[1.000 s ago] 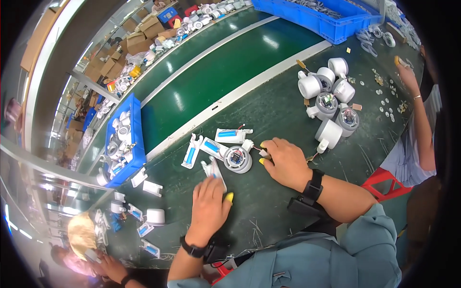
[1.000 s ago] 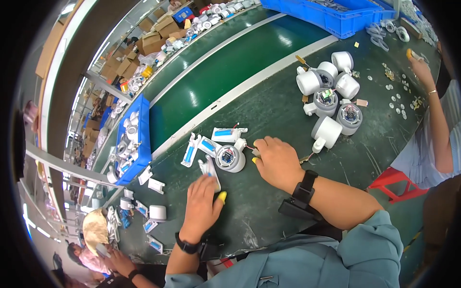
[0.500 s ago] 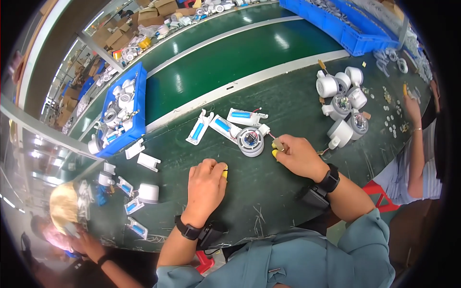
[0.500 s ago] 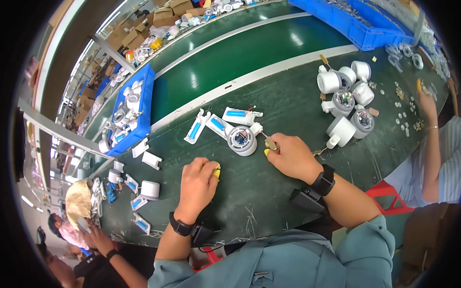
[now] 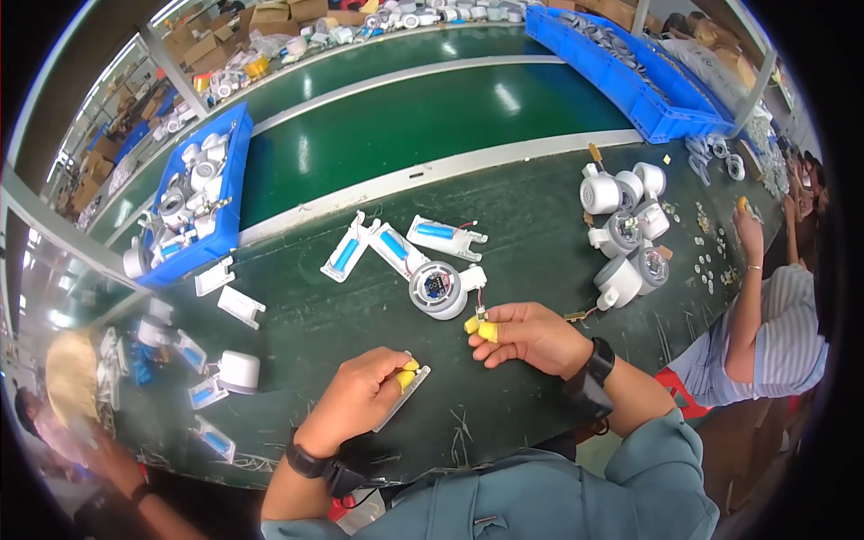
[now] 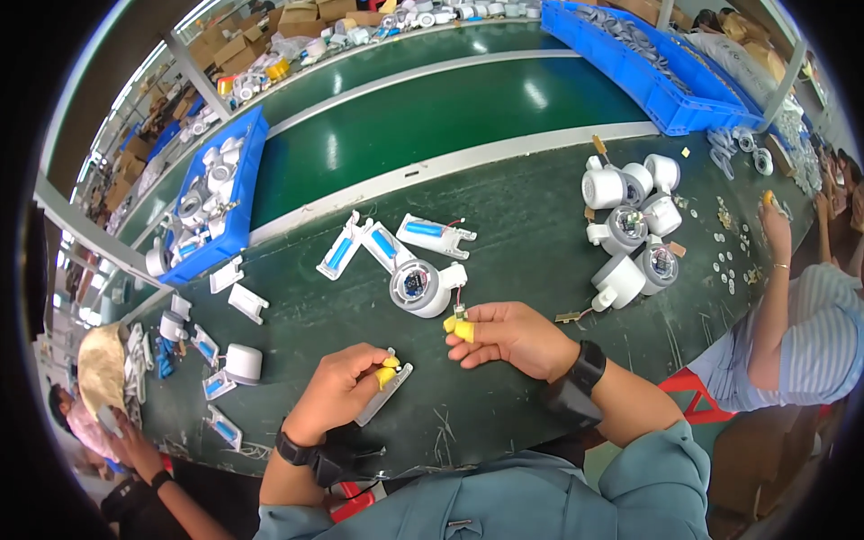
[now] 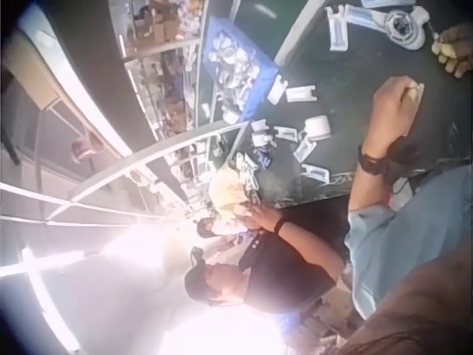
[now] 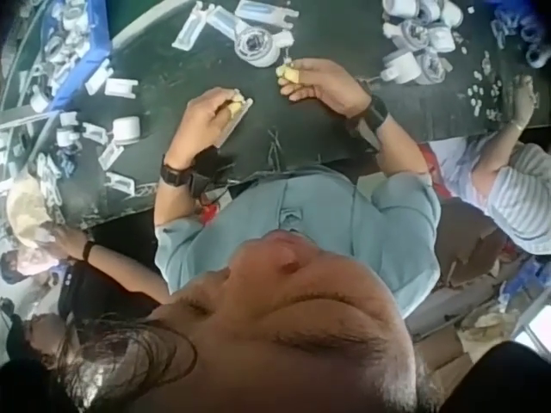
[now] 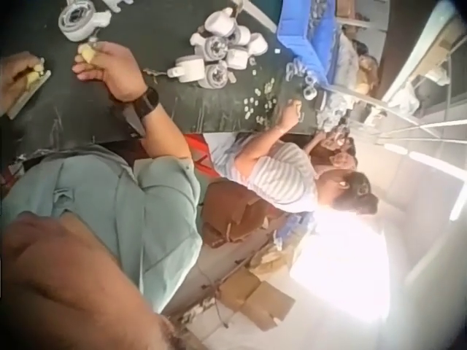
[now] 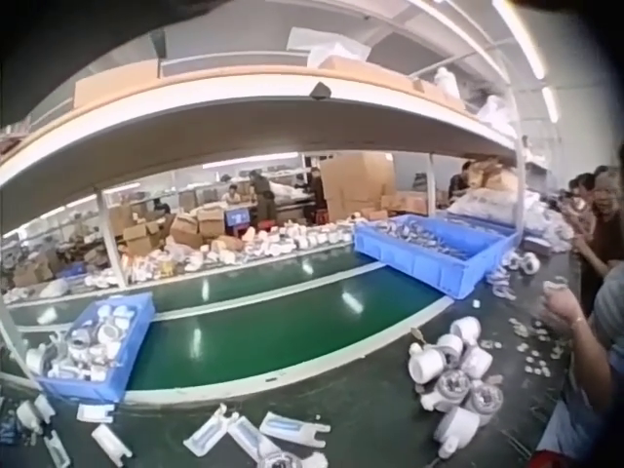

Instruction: The person connects a circuit board to a light housing by hand, fits the board into the housing, and sets the assembly aside. They then pick up a battery and a base, insert the battery into the base, and place the completed base on the table.

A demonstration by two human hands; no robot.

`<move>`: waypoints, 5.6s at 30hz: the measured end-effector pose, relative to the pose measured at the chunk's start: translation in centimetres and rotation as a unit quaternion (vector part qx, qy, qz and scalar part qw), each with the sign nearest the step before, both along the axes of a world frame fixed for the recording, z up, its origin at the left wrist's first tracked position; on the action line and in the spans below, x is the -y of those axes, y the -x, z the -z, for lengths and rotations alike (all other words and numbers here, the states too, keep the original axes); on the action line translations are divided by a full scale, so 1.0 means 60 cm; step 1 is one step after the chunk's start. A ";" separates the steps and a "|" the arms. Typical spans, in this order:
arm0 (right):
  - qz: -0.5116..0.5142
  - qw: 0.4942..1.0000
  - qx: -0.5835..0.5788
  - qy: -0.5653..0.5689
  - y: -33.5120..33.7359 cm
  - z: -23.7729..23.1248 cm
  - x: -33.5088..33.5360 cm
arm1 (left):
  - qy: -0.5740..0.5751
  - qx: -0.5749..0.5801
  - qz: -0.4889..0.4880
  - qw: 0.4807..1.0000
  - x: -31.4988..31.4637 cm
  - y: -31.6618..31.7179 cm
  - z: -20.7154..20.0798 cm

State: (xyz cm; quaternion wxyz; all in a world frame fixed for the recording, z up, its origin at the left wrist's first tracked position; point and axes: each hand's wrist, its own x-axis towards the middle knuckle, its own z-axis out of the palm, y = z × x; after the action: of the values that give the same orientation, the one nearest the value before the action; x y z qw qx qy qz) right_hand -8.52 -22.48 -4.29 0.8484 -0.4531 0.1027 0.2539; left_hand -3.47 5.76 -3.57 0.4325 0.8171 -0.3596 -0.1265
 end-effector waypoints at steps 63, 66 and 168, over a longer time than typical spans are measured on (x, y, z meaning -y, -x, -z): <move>-0.133 0.958 0.138 0.215 0.034 0.000 -0.049 | 0.029 0.133 0.020 0.991 0.051 0.026 0.018; -0.162 0.943 0.163 0.241 0.033 0.001 -0.050 | 0.012 0.150 0.029 0.988 0.053 0.027 0.009; -0.182 0.933 0.219 0.218 0.049 0.013 -0.072 | 0.001 0.025 0.193 0.981 0.042 -0.007 0.003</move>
State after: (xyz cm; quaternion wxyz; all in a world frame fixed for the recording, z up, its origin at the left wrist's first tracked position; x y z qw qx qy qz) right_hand -11.46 -18.19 -5.05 0.6696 -0.6818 -0.1175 0.2700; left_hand -3.05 3.23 -3.76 0.3917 0.7344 -0.5219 -0.1865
